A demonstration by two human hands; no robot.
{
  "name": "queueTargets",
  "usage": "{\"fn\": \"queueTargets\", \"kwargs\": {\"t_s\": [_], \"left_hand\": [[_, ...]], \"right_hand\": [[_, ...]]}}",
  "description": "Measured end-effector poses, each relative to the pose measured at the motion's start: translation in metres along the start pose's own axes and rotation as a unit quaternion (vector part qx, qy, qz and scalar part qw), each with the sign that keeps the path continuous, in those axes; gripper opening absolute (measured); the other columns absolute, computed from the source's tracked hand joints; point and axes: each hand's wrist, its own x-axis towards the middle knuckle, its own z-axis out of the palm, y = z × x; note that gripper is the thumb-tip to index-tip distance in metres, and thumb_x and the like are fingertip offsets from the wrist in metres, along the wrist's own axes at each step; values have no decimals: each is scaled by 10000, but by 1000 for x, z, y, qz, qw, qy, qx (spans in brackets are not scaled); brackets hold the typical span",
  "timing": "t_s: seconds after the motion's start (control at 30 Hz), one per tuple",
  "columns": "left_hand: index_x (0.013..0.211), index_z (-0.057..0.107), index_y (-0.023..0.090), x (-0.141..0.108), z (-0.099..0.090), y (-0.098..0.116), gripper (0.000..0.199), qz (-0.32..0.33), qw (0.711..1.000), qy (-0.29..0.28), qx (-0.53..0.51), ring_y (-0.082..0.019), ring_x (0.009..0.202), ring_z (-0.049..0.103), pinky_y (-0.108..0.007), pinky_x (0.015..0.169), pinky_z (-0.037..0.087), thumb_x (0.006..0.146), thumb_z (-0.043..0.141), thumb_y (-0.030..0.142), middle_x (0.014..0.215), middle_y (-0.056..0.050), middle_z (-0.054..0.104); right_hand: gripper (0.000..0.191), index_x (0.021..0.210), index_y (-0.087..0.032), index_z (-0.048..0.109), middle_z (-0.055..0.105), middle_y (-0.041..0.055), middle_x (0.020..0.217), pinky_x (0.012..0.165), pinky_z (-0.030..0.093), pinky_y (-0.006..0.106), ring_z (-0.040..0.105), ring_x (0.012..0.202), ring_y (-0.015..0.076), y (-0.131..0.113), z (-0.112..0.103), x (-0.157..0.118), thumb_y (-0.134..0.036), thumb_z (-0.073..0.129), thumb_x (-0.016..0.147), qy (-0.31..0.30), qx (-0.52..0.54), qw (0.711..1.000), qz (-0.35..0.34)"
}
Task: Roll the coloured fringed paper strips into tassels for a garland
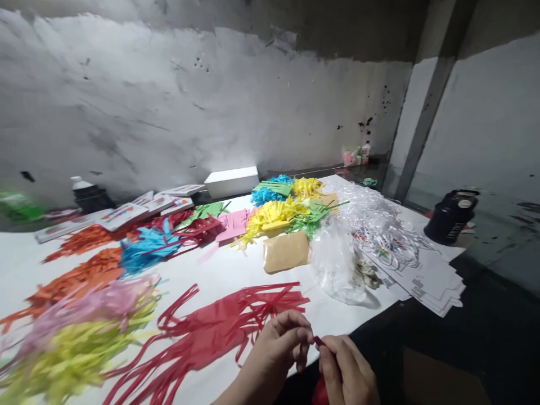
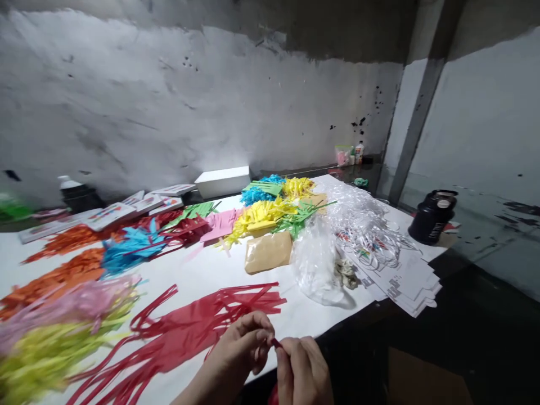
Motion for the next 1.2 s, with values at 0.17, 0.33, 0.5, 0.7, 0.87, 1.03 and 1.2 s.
{"fn": "queueTargets", "kwargs": {"t_s": [0.17,0.33,0.5,0.7,0.87,1.03,1.2], "left_hand": [[831,707,147,-32,-23,-5,251,108,992,55,-25,-96,552,556,-189,501,478,785,800,375,678,-15,649],[919,751,173,-54,-48,-5,121,189,977,63,74,-138,681,646,-204,586,539,895,686,273,787,-52,715],[965,756,214,-67,-65,-6,147,206,974,50,84,-156,742,697,-202,628,561,892,643,155,841,-49,756],[955,760,240,-78,-73,-10,218,249,959,93,103,-146,753,703,-211,705,560,872,619,96,830,-25,754],[1008,760,238,-81,-78,-13,234,290,937,112,159,-147,751,687,-224,714,541,875,621,105,836,-34,754],[847,768,184,-79,-82,-7,52,116,982,117,90,-171,737,695,-237,696,538,821,730,210,787,-48,761],[755,712,146,-80,-89,3,137,43,991,106,73,-162,644,653,-229,596,510,782,749,275,707,-35,697]], "right_hand": [[171,959,-204,589,637,21,724,630,474,277,589,625,162,-17,25,2,-135,439,1004,-70,-19,995,-69],[172,959,-197,562,619,22,728,611,461,274,572,645,166,-21,33,4,-124,418,1015,-149,17,978,-143],[205,892,-209,541,596,12,746,651,458,278,548,704,168,-26,34,8,-140,403,1026,-252,48,958,-127],[213,945,-221,573,627,13,795,683,481,258,596,737,161,-31,51,-7,-209,390,1053,-235,83,966,-68],[199,955,-221,593,642,18,785,663,493,246,614,708,162,-33,65,-20,-212,418,1047,-211,88,972,-50],[171,1011,-219,608,661,26,804,689,497,274,603,732,179,-32,72,-23,-212,439,1042,-181,62,980,-53],[188,1030,-233,598,648,15,815,677,502,269,599,734,173,-31,69,-19,-183,417,1039,-251,90,962,-63]]}}
